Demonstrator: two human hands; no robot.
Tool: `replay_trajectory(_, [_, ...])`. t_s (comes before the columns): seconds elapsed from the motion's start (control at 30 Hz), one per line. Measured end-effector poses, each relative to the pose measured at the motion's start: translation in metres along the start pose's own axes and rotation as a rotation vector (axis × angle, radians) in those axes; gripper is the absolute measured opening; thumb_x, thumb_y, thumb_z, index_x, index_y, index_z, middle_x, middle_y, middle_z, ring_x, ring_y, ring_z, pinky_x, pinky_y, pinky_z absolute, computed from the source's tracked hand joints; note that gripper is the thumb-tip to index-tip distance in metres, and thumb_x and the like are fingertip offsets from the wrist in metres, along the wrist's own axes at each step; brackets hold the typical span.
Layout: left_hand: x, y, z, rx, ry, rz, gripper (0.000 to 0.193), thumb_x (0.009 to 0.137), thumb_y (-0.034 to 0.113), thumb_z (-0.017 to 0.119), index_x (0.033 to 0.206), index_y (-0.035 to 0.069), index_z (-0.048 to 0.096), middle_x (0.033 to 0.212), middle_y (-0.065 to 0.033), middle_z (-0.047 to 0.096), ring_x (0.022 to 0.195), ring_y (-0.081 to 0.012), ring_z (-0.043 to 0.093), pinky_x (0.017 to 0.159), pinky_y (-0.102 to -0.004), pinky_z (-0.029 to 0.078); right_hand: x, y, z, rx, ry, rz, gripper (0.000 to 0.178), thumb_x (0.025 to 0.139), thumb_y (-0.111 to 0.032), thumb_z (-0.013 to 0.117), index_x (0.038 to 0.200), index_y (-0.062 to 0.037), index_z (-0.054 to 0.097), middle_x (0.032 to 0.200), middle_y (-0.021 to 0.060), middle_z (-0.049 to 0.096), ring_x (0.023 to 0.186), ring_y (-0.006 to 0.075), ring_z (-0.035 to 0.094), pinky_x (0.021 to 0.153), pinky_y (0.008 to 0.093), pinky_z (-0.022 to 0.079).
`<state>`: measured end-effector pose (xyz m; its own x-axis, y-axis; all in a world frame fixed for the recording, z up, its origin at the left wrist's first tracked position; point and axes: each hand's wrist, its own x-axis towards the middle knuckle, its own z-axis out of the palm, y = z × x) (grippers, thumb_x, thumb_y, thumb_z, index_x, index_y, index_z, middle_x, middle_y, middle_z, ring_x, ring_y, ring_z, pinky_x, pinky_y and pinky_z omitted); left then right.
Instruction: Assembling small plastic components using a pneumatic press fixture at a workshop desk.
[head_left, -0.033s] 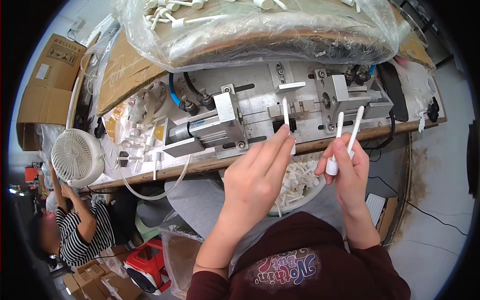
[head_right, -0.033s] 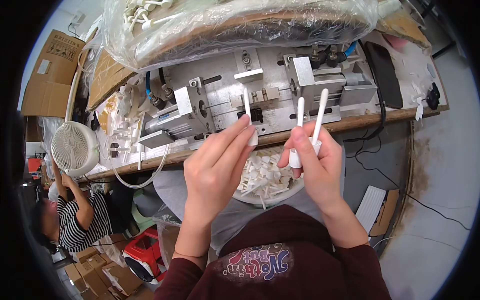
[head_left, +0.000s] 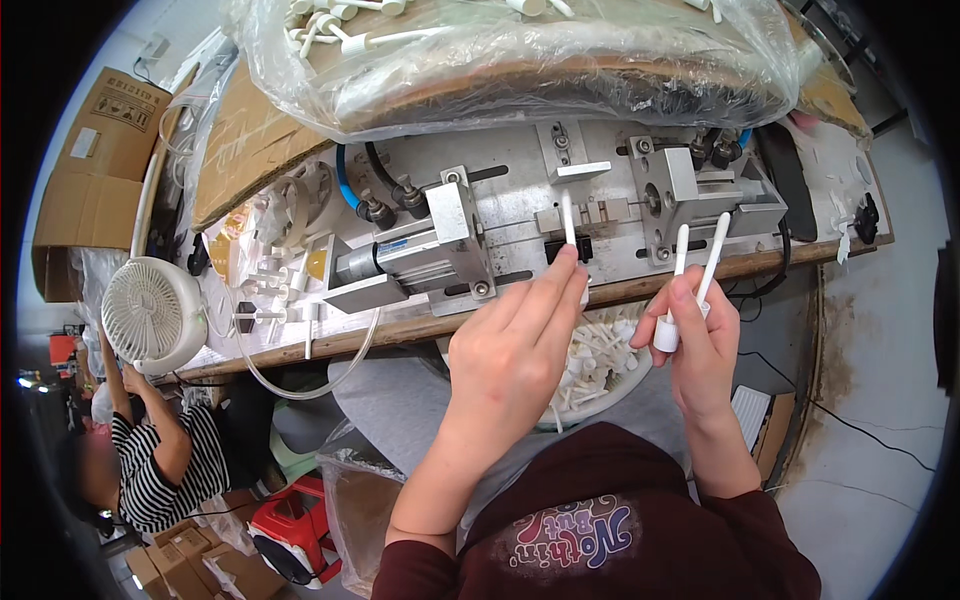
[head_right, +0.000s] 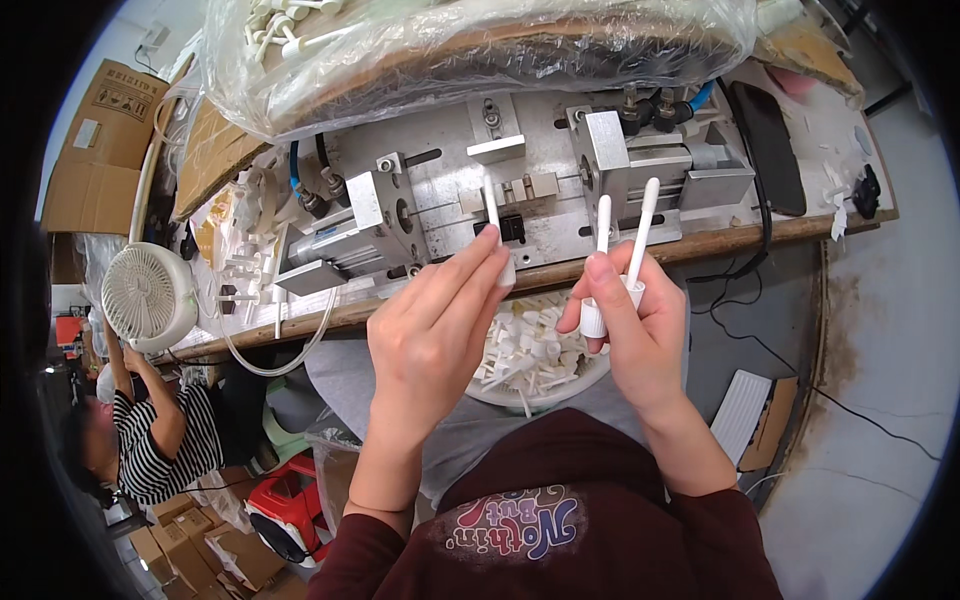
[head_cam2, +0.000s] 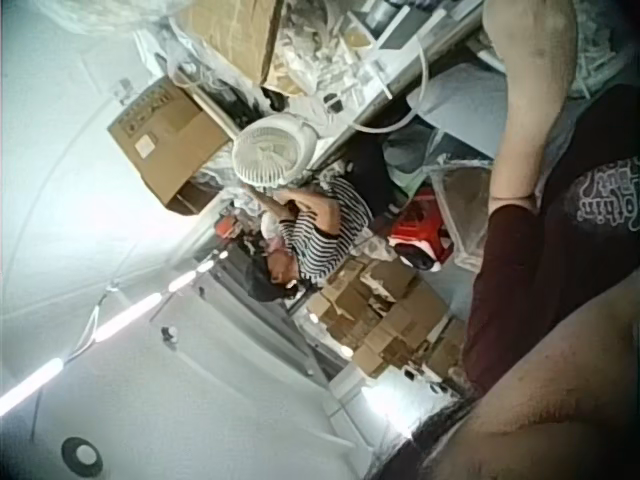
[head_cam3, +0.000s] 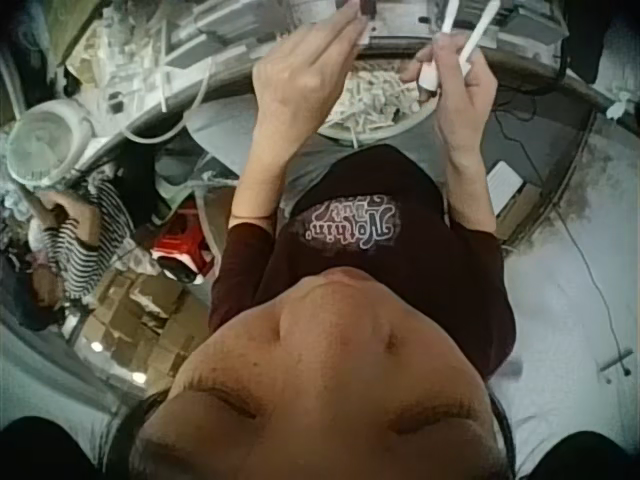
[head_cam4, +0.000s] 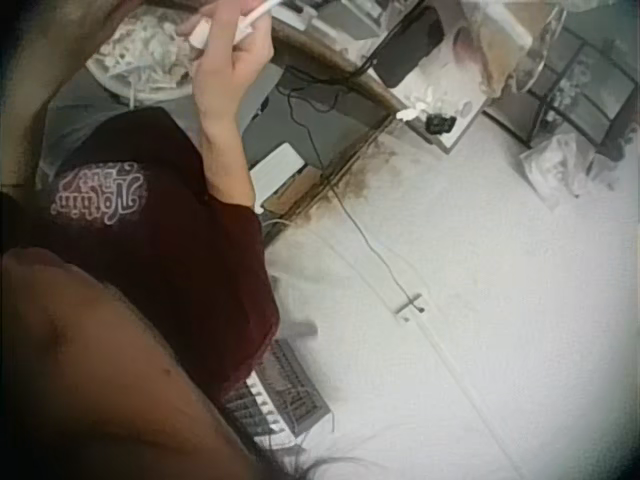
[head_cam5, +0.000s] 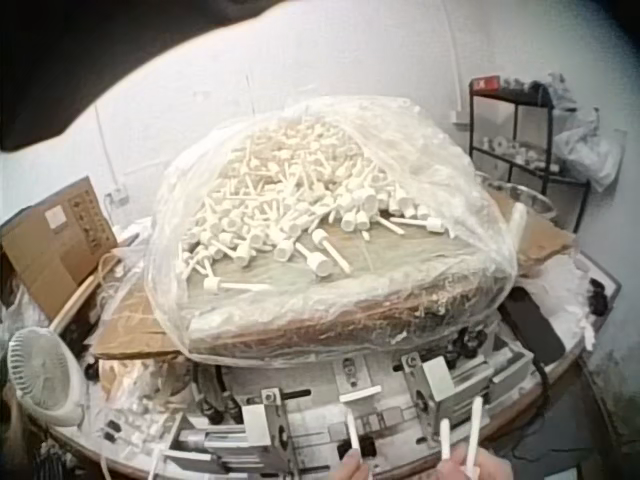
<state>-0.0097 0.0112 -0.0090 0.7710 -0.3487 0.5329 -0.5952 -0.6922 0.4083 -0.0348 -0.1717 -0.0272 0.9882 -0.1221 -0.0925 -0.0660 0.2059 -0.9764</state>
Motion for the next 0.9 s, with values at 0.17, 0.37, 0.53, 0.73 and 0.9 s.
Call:
replay_trajectory(0.17, [0.014,-0.005,0.001,0.145,-0.077,0.061,0.027,0.075,0.005,0.078,0.102,0.004,0.073,0.11,-0.0074,0.073,0.083,-0.0234,0.07,0.07,-0.0328,0.054,-0.002,0.004,-0.002,-0.071,0.09,-0.113,0.024,0.101,-0.02,0.061,0.08,-0.0078,0.057,0.068,-0.0045,0.057,0.06,-0.0004,0.043,0.054,0.0189,0.031])
replay_trajectory(0.37, [0.01,-0.007,0.008,0.18,-0.032,0.048,0.008,0.07,0.007,0.065,0.078,0.005,0.062,0.109,-0.0069,0.072,0.055,-0.0209,0.064,0.051,-0.0311,0.051,-0.009,0.0,-0.002,-0.141,-0.014,-0.156,0.027,0.098,-0.017,0.065,0.075,-0.0074,0.055,0.067,-0.0073,0.052,0.06,-0.0014,0.04,0.054,0.0185,0.029])
replay_trajectory(0.53, [0.016,-0.003,-0.005,0.212,-0.144,0.041,0.022,0.073,0.012,0.077,0.094,0.007,0.071,0.106,-0.003,0.074,0.071,-0.0188,0.07,0.058,-0.0292,0.053,-0.01,0.001,0.001,-0.16,-0.003,-0.177,0.027,0.098,-0.017,0.066,0.075,-0.0065,0.057,0.066,-0.0077,0.053,0.06,-0.0012,0.04,0.053,0.0189,0.03])
replay_trajectory(0.73, [-0.004,0.008,0.002,-0.445,-0.031,0.18,0.035,0.065,0.005,0.087,0.096,-0.001,0.071,0.092,-0.011,0.072,0.075,-0.0222,0.07,0.063,-0.029,0.057,-0.008,0.007,0.015,-0.098,-0.079,-0.164,0.028,0.098,-0.019,0.066,0.075,-0.0068,0.057,0.064,-0.0066,0.054,0.059,-0.0005,0.042,0.052,0.0198,0.032])
replay_trajectory(0.9, [-0.008,0.013,-0.002,-0.387,0.09,0.069,0.03,0.068,-0.001,0.085,0.095,0.0,0.072,0.092,-0.0101,0.072,0.079,-0.0202,0.07,0.066,-0.0285,0.057,0.003,0.016,0.022,-0.053,-0.05,-0.147,0.03,0.099,-0.025,0.065,0.075,-0.0083,0.057,0.061,-0.0076,0.049,0.055,-0.0005,0.039,0.05,0.0201,0.03])
